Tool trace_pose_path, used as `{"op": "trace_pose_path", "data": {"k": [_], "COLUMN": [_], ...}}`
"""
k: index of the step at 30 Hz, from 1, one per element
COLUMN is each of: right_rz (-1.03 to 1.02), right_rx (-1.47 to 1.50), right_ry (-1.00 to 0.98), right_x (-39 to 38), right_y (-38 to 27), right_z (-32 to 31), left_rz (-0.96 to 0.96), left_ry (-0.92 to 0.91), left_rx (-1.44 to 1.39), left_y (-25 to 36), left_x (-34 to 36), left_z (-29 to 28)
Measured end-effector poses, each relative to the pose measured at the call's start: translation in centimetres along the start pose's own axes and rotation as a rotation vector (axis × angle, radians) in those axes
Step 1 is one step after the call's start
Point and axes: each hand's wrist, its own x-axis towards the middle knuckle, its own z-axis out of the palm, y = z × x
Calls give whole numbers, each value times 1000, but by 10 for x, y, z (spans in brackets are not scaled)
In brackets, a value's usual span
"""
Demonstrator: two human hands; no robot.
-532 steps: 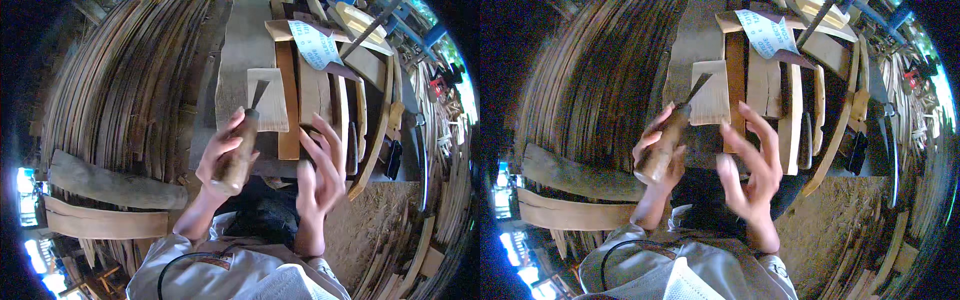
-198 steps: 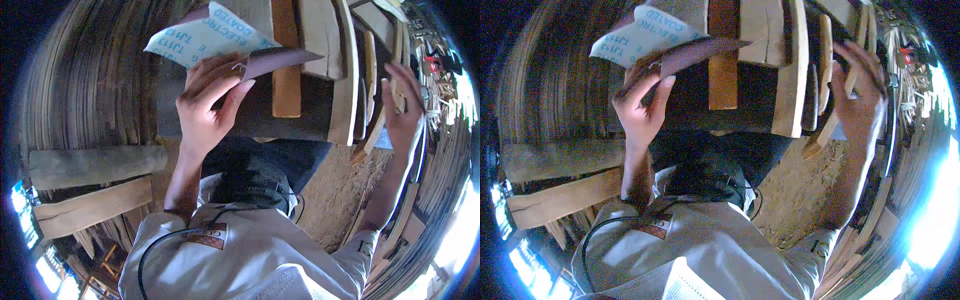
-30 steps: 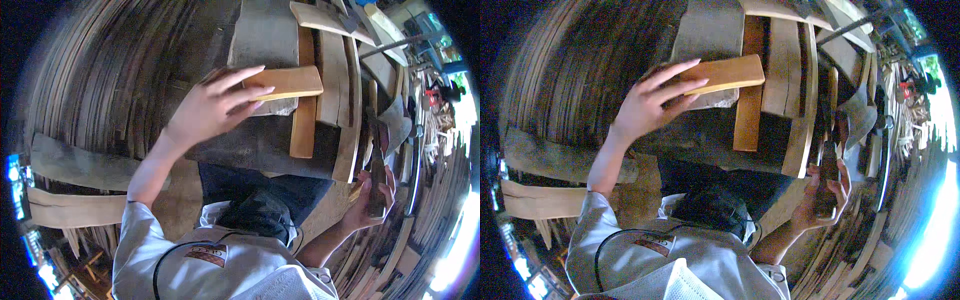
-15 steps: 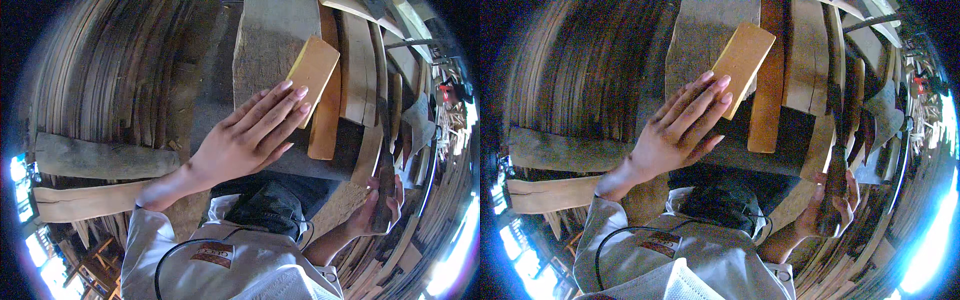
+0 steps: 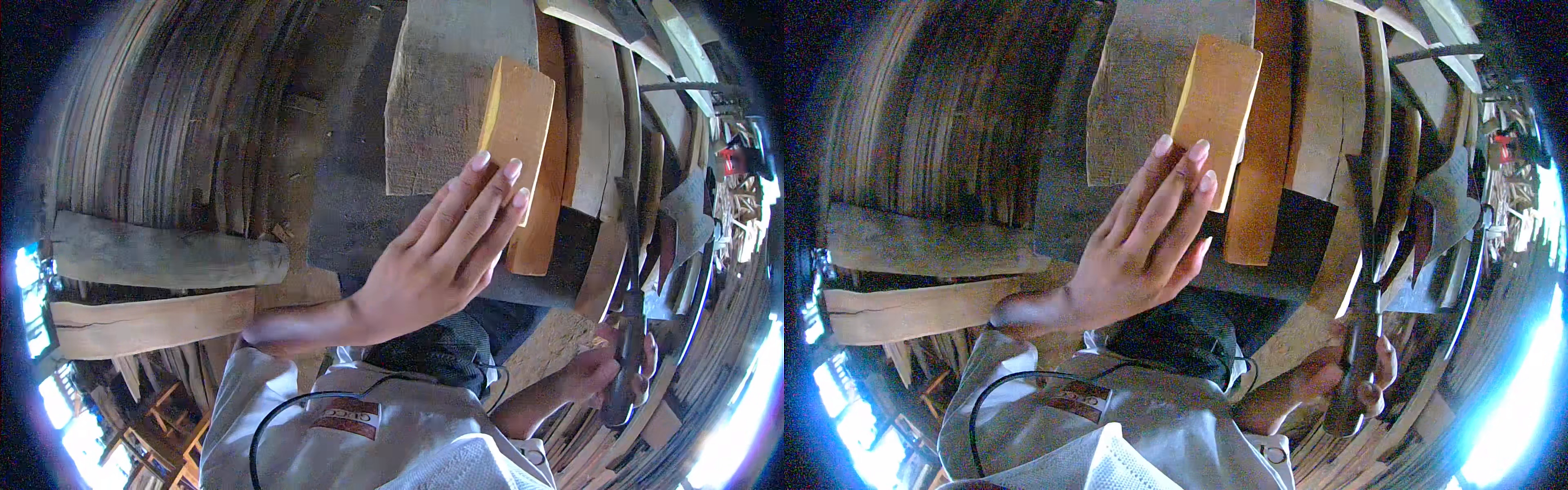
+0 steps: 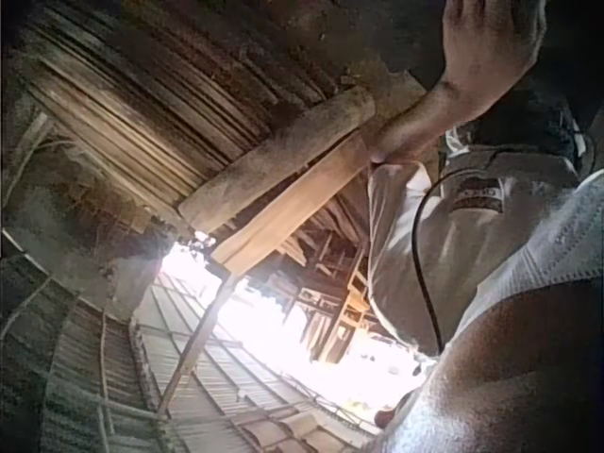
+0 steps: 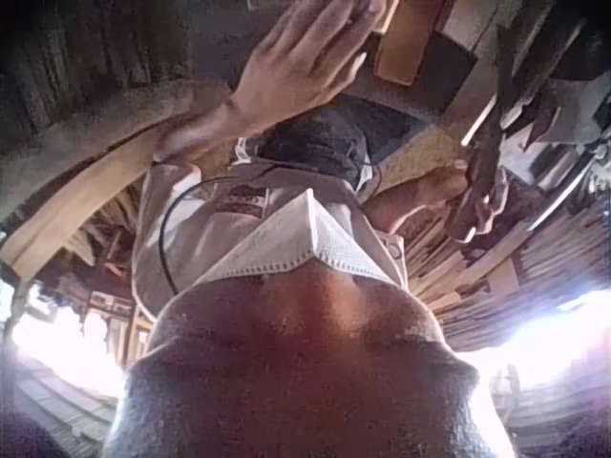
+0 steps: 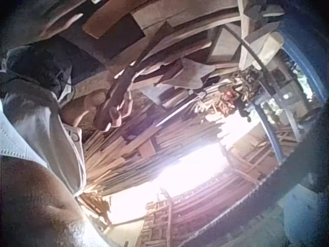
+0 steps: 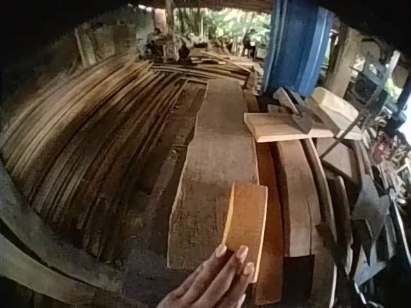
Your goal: Sanding and chiseling a small piece of wood in a workshop environment.
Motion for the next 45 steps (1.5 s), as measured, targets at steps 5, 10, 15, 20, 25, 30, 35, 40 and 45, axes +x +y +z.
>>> {"op": "trace_pose_path", "data": {"k": [5, 10, 15, 20, 25, 30, 35, 40, 45], "right_rz": [17, 104, -42, -78, -36, -26, -25, 78, 50], "right_rx": [-242, -243, -153, -215, -150, -161, -192, -169, -178], "right_ry": [2, -144, -218, -269, -271, -294, -300, -226, -226], "right_x": [9, 22, 30, 30, 30, 29, 28, 25, 26], "right_y": [-8, -26, -15, -14, -16, -14, -12, -18, -19], "right_z": [13, 25, 20, 18, 21, 18, 17, 23, 26], "left_rz": [-37, 22, 34, 62, 23, -27, -46, -102, -136], "left_ry": [-27, 55, 74, 73, 149, 167, 213, 231, 232], "left_rx": [20, 29, 1, -24, 29, 1, 61, 65, 70], "left_y": [9, 8, 7, 4, 7, 11, 11, 9, 12], "left_x": [1, -4, -18, -23, -23, -24, -20, -17, -13], "left_z": [2, 8, 5, 4, 8, 10, 11, 17, 15]}}
